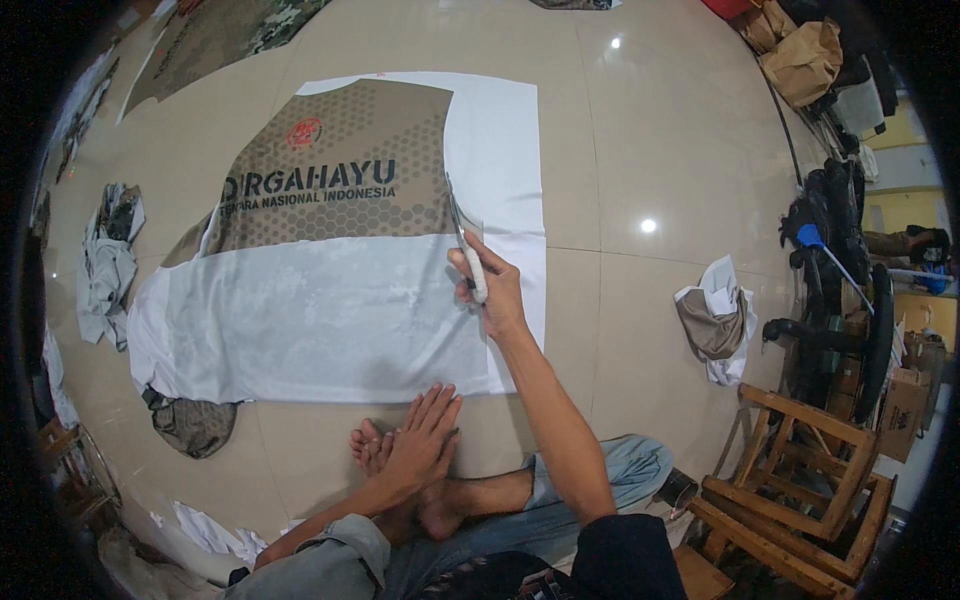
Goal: The person sits on the floor and uses scissors to cut a large piece of white fabric that is layered over a camouflage-patterned shirt. They follow the contours of the shirt to cut the fabric into a matching shape, then set the cut piece aside.
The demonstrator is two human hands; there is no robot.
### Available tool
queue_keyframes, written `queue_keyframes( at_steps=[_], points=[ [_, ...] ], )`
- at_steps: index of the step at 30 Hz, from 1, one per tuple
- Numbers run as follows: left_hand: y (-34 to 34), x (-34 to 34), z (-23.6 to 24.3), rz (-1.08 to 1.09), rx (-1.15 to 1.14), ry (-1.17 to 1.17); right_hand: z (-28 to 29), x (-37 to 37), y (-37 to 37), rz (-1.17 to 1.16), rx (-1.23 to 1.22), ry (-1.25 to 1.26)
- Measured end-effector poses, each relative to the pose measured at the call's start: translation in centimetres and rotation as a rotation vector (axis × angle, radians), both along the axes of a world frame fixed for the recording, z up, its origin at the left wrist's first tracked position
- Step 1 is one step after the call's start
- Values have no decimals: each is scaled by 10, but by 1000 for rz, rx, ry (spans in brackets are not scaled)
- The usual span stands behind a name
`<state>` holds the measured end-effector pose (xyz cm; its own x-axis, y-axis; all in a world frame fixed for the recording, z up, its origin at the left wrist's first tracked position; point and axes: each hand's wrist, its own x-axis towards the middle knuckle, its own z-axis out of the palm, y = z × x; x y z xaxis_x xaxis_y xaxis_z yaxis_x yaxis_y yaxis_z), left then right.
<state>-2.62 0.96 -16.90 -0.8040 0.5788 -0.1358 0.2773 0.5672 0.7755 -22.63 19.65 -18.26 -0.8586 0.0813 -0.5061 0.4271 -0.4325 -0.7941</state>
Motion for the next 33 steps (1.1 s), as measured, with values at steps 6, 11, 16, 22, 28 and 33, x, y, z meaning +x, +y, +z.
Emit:
queue_keyframes(
  at_steps=[6, 11, 16, 22, 28, 33],
  points=[
    [0, -1, 0, 2, 8, -10, 6, -6, -4, -8, 44, 1],
    [1, -1, 3, 7, 3, 1, 8, -6, -1, 15, 54, 2],
    [2, -2, 3, 0, -7, -3, 2, -5, 3, 42, 92, 10],
    [1, -1, 1, 1, -13, 12, 9, -10, -4, 22, 108, -3],
    [1, -2, 2, 2, -4, -2, 7, -27, -13, -17, 75, 19],
    [1, -2, 2, 0, -4, -6, 0, -34, -18, -32, 60, 27]
  ],
)
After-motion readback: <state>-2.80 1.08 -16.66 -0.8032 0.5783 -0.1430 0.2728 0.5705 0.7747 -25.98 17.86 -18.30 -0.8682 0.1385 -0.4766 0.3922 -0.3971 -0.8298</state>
